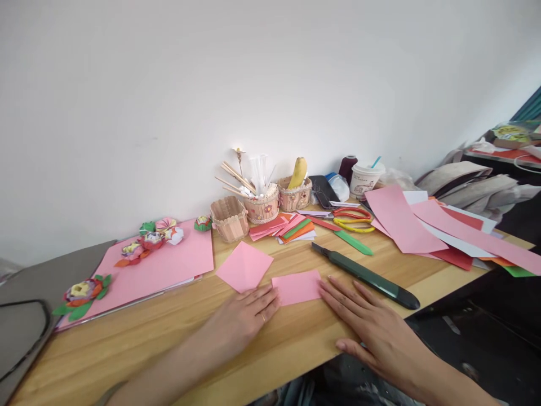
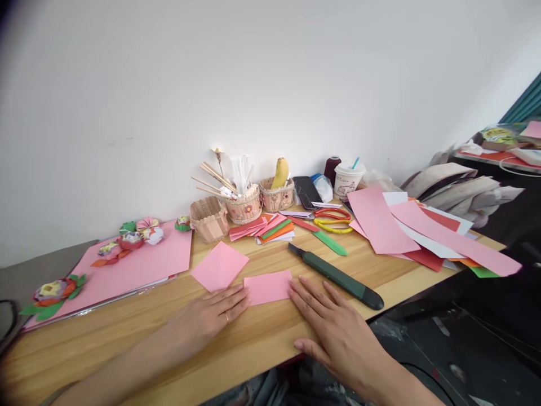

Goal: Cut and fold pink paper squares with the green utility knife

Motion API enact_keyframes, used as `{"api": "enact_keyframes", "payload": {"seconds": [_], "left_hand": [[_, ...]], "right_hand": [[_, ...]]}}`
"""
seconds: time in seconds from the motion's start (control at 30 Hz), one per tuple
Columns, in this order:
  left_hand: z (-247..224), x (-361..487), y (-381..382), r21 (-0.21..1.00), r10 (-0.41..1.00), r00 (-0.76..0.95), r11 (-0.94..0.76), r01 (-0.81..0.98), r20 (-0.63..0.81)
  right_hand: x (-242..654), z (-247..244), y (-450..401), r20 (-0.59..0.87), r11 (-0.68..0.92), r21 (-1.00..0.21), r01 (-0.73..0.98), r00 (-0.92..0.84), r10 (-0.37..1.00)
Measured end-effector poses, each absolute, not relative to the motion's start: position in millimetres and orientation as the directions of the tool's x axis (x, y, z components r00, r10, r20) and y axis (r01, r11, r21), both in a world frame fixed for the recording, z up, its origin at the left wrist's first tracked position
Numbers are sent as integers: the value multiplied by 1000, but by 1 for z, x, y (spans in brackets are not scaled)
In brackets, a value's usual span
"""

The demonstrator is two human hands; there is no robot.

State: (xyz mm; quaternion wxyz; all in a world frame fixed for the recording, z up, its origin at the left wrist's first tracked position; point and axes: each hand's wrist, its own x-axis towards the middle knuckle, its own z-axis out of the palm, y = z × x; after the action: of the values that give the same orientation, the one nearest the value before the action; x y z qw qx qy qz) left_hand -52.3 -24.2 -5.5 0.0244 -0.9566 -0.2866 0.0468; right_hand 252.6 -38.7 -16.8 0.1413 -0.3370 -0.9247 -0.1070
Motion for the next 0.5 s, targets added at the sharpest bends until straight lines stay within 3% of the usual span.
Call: {"api": "enact_keyframes", "payload": {"seconds": [0.17,0.5], "left_hand": [[-14,-57,-26,5,534,845,-845,534,-20],[-10,-54,-31,-127,522,853,-847,516,-17]], "right_hand": [[257,-17,-36,312,763,99,638,-748,586],[262,-23,-34,372,751,159,641,-743,556]]}}
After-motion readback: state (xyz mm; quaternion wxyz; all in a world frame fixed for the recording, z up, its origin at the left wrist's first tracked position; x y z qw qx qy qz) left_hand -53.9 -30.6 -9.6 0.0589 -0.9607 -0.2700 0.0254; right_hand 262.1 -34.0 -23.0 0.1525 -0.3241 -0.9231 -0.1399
